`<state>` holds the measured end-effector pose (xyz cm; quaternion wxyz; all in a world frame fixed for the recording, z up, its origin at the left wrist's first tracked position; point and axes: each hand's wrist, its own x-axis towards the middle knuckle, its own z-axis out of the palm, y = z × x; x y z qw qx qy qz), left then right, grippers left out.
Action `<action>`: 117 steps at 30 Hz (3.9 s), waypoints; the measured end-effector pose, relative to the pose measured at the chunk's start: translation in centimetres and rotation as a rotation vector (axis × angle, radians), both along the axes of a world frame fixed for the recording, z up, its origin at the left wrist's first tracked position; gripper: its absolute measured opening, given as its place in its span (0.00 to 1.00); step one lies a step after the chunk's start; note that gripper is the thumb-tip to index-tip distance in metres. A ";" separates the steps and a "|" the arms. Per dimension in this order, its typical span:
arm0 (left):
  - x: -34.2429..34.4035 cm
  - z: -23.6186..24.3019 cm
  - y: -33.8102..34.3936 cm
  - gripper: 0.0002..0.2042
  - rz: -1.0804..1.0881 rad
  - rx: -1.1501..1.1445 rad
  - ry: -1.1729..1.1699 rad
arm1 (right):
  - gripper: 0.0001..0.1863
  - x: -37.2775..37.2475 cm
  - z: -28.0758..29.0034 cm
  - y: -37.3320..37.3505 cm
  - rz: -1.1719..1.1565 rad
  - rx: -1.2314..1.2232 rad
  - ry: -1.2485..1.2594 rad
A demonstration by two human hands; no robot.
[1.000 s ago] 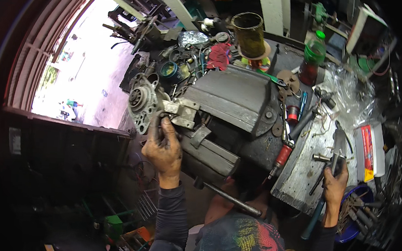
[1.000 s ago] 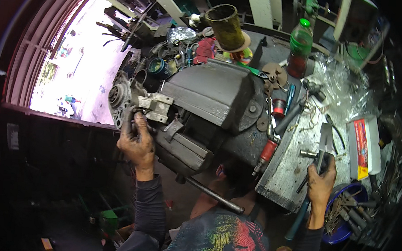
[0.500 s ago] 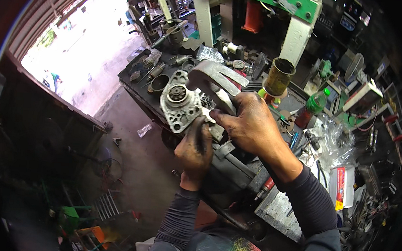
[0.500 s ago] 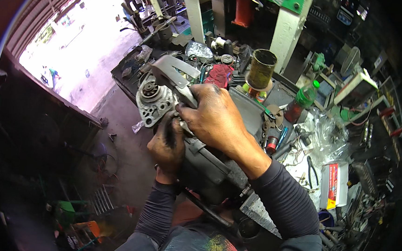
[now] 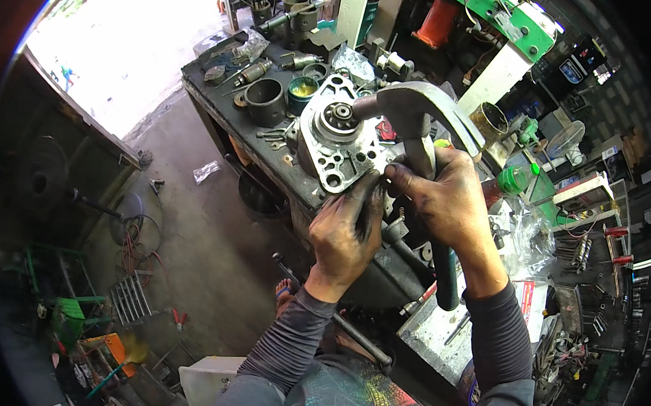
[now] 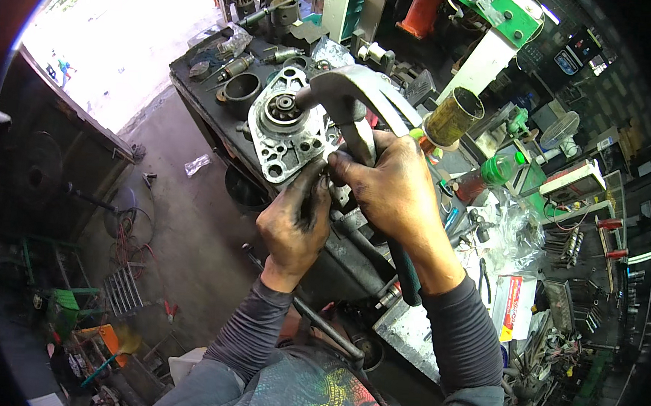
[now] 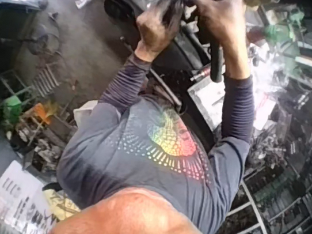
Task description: The person works on a mechanical assembly at a cluttered workbench, using a hammer and wrench to adjust and remove components. They handle a cylindrical part and a metal plate, tapping and prying pieces apart while another person observes and uses a phone.
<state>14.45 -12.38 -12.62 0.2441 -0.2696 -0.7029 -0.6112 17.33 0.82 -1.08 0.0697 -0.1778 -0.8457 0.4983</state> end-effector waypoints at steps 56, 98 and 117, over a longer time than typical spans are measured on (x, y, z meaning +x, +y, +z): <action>0.5 0.5 1.8 0.12 0.132 0.105 -0.153 | 0.11 4.9 3.8 3.5 0.139 0.518 0.459; 0.5 0.6 1.5 0.11 0.158 0.062 -0.165 | 0.18 5.0 6.0 1.4 0.257 0.752 0.027; 0.4 0.3 1.5 0.11 0.184 0.010 -0.160 | 0.21 6.0 4.6 2.9 0.221 0.718 -0.081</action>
